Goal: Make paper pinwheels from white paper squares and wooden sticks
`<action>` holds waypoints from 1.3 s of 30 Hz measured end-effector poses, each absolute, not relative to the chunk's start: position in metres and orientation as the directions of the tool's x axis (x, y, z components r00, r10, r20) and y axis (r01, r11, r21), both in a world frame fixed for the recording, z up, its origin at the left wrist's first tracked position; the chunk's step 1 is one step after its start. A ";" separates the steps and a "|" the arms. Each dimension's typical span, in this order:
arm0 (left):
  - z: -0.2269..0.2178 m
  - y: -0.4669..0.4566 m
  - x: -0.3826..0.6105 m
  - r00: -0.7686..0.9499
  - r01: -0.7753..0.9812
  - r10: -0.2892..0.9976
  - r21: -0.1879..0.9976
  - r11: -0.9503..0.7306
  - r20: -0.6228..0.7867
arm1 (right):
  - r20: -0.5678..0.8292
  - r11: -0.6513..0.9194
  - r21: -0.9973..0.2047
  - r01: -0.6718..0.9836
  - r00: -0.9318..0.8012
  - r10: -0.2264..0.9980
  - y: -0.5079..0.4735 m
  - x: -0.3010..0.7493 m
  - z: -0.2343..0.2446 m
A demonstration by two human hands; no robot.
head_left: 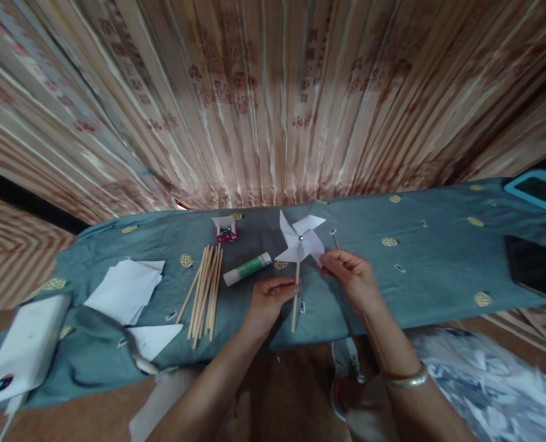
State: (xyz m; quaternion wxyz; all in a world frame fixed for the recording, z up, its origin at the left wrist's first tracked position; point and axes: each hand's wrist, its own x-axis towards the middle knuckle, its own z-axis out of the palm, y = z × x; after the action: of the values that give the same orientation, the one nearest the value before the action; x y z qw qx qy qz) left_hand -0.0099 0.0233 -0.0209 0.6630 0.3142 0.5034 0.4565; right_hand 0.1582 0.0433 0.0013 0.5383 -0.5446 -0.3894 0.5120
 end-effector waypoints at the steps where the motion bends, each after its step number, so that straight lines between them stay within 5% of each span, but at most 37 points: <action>1: -0.021 0.023 -0.010 0.076 -0.288 0.922 0.877 0.384 -0.379 | -0.138 -0.117 -0.985 -0.127 0.166 0.976 0.043 0.157 0.001; 30: -0.020 0.024 -0.010 0.112 -0.301 0.927 0.877 0.375 -0.358 | -0.100 -0.101 -0.993 -0.066 -0.015 0.995 0.036 0.137 0.002; 33: -0.019 0.023 -0.011 0.102 -0.284 0.927 0.882 0.376 -0.362 | -0.053 -0.054 -0.999 0.008 0.051 0.997 0.038 0.146 0.003; 39: -0.021 0.021 -0.013 0.148 -0.258 0.916 0.879 0.400 -0.374 | 0.040 0.061 -0.998 -0.029 0.470 0.882 0.049 0.179 0.003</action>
State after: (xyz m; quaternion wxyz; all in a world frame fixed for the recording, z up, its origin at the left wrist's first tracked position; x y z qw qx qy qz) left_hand -0.0127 0.0207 -0.0205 0.6790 0.3362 0.4890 0.4321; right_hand 0.1794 0.0492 0.0026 0.6293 -0.5822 -0.3664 0.3616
